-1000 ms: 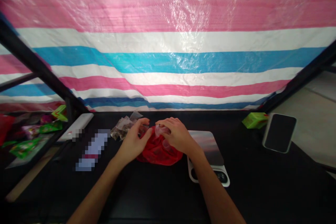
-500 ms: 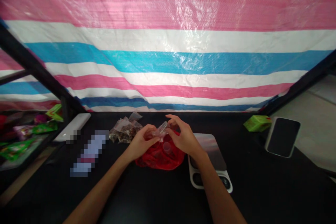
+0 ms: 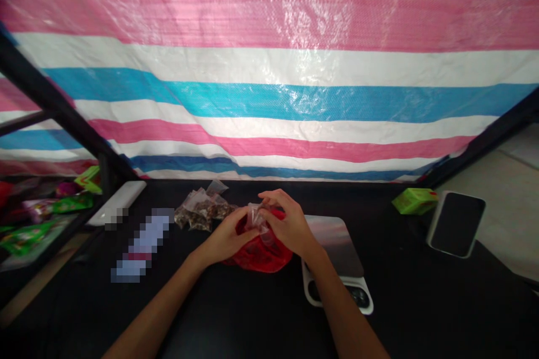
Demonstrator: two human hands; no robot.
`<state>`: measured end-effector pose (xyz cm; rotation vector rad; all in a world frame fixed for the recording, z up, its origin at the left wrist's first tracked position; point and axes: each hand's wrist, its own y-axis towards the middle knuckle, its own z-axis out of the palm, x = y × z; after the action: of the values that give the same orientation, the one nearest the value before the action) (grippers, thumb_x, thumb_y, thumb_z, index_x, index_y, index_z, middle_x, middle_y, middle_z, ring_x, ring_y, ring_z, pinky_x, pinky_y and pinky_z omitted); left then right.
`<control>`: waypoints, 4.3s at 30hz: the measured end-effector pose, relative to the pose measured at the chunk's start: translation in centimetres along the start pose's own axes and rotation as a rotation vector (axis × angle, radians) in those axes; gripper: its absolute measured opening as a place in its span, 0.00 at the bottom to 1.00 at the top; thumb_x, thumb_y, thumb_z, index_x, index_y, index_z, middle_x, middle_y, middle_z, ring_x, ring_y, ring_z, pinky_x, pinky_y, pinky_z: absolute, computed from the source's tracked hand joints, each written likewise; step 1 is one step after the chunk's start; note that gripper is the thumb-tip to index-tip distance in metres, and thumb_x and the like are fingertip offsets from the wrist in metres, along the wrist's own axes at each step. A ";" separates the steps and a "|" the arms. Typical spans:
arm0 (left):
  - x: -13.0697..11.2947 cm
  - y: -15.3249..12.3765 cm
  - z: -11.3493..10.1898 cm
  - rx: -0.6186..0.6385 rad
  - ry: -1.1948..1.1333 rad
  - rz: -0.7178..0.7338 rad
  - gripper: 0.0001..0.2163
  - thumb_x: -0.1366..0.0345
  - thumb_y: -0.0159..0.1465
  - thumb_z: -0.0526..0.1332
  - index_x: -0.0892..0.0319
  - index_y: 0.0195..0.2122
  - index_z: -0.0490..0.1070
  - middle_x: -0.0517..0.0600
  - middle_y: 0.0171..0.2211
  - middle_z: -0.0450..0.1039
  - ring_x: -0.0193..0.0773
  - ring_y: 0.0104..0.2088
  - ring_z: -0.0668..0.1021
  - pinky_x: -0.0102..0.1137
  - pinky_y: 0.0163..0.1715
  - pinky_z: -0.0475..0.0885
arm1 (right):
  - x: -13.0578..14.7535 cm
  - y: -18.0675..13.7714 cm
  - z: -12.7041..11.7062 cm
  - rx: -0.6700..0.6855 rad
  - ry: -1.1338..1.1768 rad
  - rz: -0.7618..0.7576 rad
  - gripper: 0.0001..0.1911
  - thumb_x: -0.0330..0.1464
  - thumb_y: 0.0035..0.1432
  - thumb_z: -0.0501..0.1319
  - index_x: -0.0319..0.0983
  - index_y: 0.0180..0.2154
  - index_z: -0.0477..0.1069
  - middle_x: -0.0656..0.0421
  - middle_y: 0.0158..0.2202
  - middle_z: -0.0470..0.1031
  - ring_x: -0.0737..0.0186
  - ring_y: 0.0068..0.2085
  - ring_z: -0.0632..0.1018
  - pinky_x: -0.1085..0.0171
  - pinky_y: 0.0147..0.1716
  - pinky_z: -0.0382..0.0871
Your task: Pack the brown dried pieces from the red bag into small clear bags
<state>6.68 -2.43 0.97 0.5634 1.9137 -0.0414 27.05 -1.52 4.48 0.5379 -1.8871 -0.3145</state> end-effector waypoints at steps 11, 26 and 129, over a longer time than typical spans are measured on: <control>0.9 0.0 -0.1 -0.007 0.095 -0.020 0.12 0.61 0.66 0.65 0.57 0.49 0.74 0.52 0.45 0.76 0.43 0.46 0.75 0.37 0.49 0.70 | 0.2 -0.1 0.8 -0.016 -0.020 -0.034 0.13 0.32 0.62 0.66 0.45 0.49 0.76 0.59 0.37 0.77 0.60 0.39 0.79 0.59 0.44 0.75; -0.1 0.0 -0.1 0.004 0.099 0.031 0.17 0.65 0.65 0.66 0.53 0.56 0.71 0.52 0.54 0.74 0.45 0.55 0.73 0.40 0.58 0.66 | 1.0 -0.2 0.0 0.044 -0.052 -0.049 0.14 0.30 0.65 0.63 0.46 0.52 0.75 0.59 0.38 0.77 0.60 0.39 0.78 0.59 0.45 0.74; 0.3 7.2 2.3 0.152 0.891 -0.037 0.08 0.68 0.70 0.55 0.59 0.43 0.74 0.58 0.44 0.76 0.48 0.45 0.79 0.39 0.46 0.74 | -0.4 0.1 -2.4 0.019 -0.203 -0.055 0.12 0.36 0.67 0.57 0.42 0.31 0.72 0.59 0.30 0.73 0.59 0.34 0.74 0.60 0.37 0.67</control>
<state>11.48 3.45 1.42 0.7180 2.8039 0.0519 29.35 -1.10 5.07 0.5896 -2.0754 -0.4007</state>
